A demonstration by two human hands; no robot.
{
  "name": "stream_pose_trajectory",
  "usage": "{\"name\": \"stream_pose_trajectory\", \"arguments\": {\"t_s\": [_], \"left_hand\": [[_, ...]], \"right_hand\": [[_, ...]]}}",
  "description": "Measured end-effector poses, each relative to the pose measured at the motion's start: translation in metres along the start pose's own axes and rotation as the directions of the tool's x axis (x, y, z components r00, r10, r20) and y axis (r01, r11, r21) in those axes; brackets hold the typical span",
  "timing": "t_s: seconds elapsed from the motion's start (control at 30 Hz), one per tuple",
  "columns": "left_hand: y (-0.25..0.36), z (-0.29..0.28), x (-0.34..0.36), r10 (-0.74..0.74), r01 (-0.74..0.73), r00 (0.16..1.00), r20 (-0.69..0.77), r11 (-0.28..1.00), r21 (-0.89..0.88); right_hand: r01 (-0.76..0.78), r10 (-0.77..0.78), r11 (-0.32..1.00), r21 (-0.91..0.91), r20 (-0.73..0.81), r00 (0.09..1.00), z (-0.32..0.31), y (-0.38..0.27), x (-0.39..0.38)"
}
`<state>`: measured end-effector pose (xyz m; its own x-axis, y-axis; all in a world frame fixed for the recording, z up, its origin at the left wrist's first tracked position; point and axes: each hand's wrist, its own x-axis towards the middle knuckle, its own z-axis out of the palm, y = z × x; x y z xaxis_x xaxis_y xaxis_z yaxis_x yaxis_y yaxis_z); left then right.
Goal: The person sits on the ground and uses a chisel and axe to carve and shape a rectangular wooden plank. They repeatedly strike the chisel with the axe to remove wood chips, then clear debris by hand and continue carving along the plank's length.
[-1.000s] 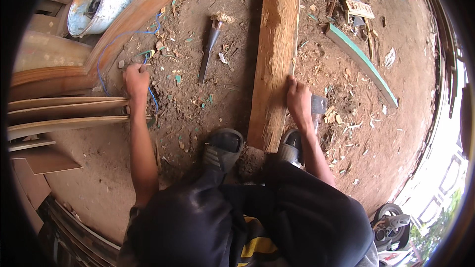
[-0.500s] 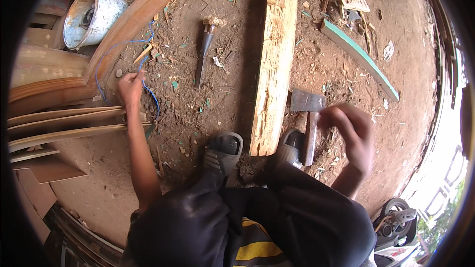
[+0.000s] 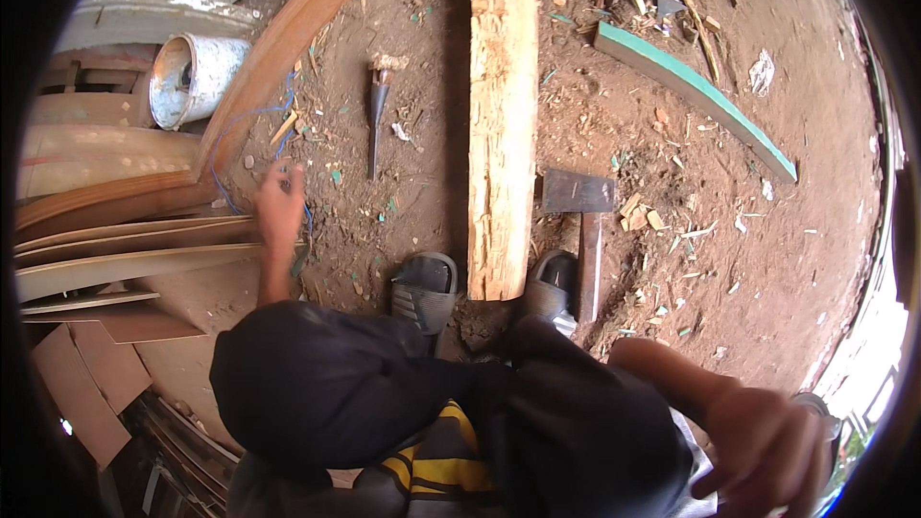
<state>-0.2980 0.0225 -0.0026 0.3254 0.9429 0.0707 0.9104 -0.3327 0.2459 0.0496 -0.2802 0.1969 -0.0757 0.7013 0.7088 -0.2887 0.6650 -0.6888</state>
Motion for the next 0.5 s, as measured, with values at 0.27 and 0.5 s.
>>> {"name": "stream_pose_trajectory", "arguments": {"t_s": [0.27, 0.5], "left_hand": [[0.168, 0.059, 0.006, 0.463, -0.332, 0.806, 0.369, 0.870, -0.366], [0.325, 0.130, 0.132, 0.492, -0.488, 0.830, 0.265, 0.869, -0.084]], "right_hand": [[0.001, 0.003, 1.000, -0.021, 0.199, 0.980, -0.001, -0.040, -0.019], [-0.858, 0.624, 0.458, 0.233, 0.603, 0.497, -0.014, -0.027, -0.001]]}}
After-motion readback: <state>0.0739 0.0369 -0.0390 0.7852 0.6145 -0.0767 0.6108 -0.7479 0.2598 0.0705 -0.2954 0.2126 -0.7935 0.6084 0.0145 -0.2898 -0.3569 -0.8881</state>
